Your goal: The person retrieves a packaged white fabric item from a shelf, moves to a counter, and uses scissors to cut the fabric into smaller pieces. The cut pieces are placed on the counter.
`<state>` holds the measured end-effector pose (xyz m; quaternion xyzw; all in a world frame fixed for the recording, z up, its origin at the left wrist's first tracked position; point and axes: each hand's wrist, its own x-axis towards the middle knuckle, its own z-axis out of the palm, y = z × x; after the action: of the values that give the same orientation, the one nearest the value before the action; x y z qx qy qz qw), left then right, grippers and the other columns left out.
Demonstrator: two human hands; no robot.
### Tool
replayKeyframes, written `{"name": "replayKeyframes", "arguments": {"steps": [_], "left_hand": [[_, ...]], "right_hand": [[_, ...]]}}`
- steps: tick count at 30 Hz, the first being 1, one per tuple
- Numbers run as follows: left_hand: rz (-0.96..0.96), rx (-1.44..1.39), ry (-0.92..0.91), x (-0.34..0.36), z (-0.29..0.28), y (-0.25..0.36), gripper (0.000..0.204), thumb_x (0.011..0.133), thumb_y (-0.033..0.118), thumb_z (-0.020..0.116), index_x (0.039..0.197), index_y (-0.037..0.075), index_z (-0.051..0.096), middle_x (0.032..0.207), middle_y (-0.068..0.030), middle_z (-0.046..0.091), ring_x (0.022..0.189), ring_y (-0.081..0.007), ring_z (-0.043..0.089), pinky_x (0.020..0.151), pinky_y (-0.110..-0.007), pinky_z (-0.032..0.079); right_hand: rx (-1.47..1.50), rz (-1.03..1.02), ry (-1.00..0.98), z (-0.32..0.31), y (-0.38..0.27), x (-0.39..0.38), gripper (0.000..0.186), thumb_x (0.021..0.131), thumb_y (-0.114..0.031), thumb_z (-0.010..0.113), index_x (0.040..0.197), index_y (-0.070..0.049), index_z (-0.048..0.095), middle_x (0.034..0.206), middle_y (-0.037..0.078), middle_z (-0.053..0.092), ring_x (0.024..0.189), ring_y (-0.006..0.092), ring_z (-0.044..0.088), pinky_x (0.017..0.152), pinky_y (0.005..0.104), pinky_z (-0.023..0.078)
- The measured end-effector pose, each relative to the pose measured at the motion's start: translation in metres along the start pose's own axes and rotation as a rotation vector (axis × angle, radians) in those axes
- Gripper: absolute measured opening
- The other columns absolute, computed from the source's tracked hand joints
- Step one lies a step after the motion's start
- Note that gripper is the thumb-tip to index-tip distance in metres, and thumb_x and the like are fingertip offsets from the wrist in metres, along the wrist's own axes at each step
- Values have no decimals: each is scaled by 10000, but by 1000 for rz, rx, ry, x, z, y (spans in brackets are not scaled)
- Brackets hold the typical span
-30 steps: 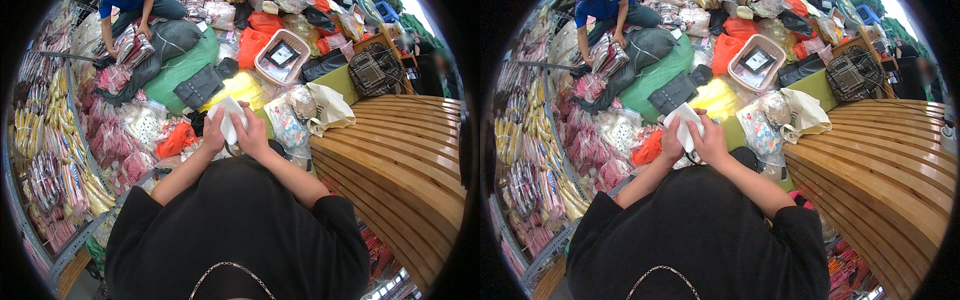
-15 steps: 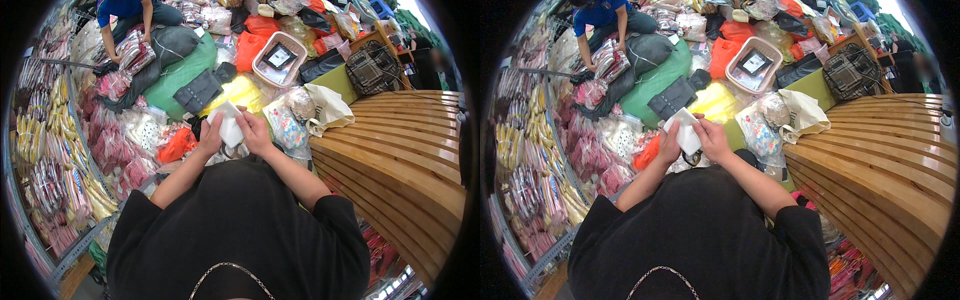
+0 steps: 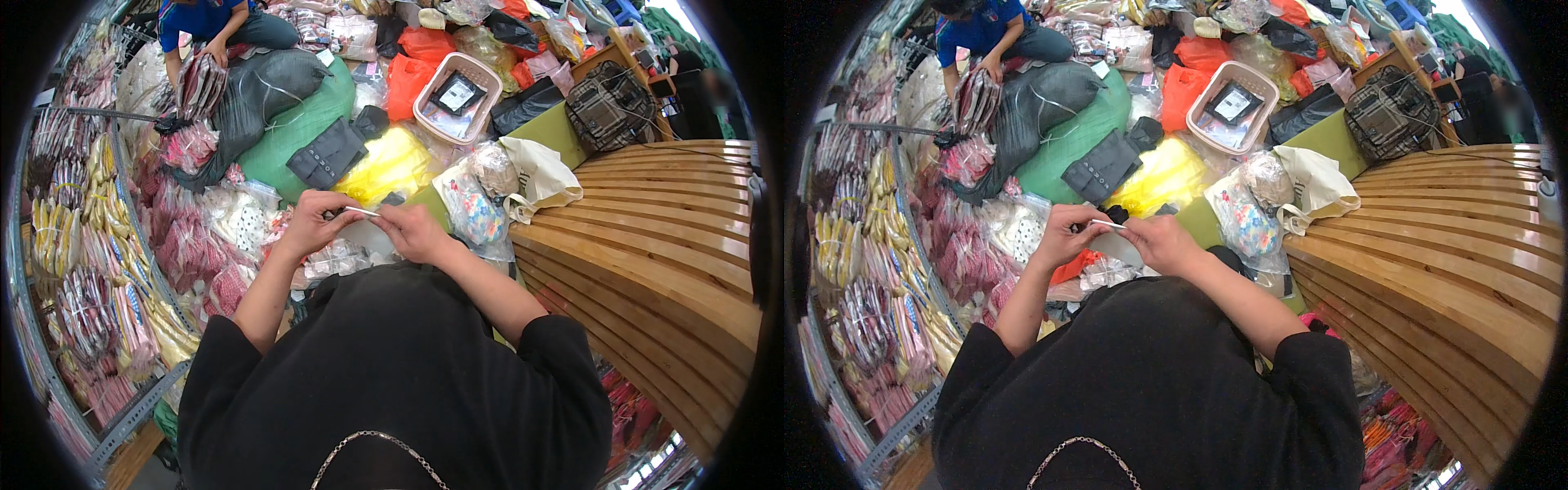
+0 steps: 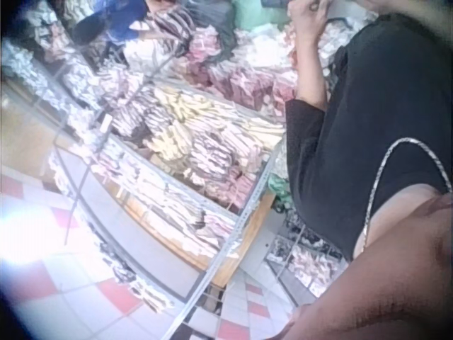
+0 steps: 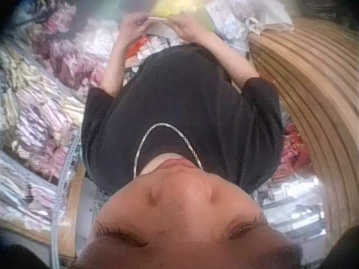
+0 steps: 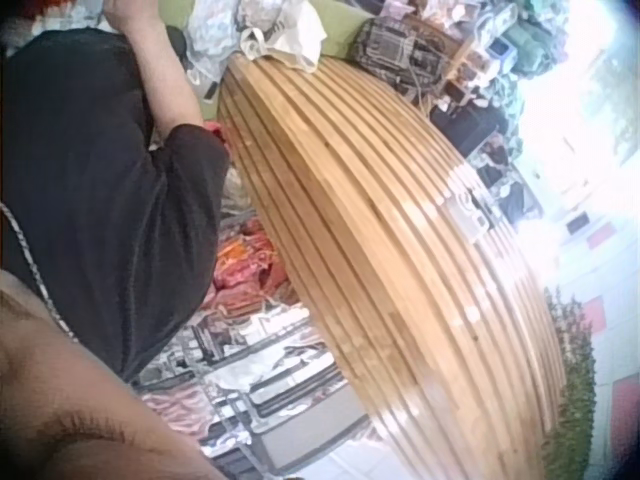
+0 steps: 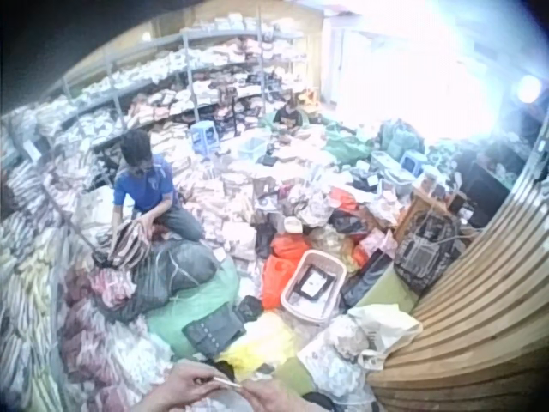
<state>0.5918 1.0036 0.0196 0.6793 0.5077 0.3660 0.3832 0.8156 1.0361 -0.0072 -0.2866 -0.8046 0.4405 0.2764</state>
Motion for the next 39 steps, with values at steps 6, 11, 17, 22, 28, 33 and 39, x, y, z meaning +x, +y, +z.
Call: {"name": "replayKeyframes", "arguments": {"steps": [6, 11, 17, 22, 28, 33, 39], "left_hand": [[19, -85, 24, -3, 17, -2, 62, 822, 73, 747, 839, 15, 730, 628, -70, 632, 483, -127, 517, 472, -263, 386], [63, -72, 13, 1, 19, 3, 51, 809, 54, 745, 804, 6, 728, 621, -72, 636, 478, -128, 526, 464, -261, 387], [50, -55, 94, -3, 12, -4, 57, 800, 37, 741, 772, -5, 717, 647, -88, 659, 498, -120, 562, 469, -257, 400], [7, -73, 204, -8, 17, -10, 72, 797, 53, 747, 781, -11, 718, 614, -81, 628, 482, -116, 524, 475, -264, 393], [-156, -25, -306, 6, 13, -2, 182, 826, 159, 755, 780, -11, 709, 501, -46, 494, 480, -74, 410, 473, -266, 347], [-380, -305, -77, 0, 29, -33, 237, 902, 195, 700, 860, -36, 734, 617, -28, 637, 557, -39, 489, 521, -247, 405], [-478, -714, 273, -13, 62, -25, 244, 928, 162, 662, 952, -71, 727, 773, -46, 700, 625, -56, 568, 555, -215, 437]], "right_hand": [[-4, 13, -76, -9, -4, 1, 189, 931, -188, 610, 807, -46, 594, 642, 182, 584, 622, 390, 593, 560, 476, 446], [81, 8, -79, -9, 1, 0, 188, 925, -187, 623, 808, -40, 617, 663, 189, 591, 625, 387, 590, 571, 456, 453], [125, 56, -102, -15, 10, -2, 118, 908, -140, 638, 860, -37, 672, 710, 180, 623, 638, 371, 601, 582, 418, 461], [183, 183, -114, -18, 16, 2, 112, 898, -135, 643, 861, -44, 697, 694, 178, 626, 638, 358, 598, 582, 410, 460], [-125, -24, -424, -43, 18, 28, 113, 884, -146, 680, 928, -45, 703, 697, 164, 648, 600, 283, 604, 576, 358, 464], [377, 473, -184, -39, 18, 28, 217, 898, -183, 703, 1016, -2, 676, 769, 99, 694, 676, 133, 639, 611, 309, 501], [905, 612, 72, 1, 21, -9, 294, 937, -183, 671, 1114, 51, 661, 948, 60, 709, 816, 86, 633, 732, 246, 509]]}}
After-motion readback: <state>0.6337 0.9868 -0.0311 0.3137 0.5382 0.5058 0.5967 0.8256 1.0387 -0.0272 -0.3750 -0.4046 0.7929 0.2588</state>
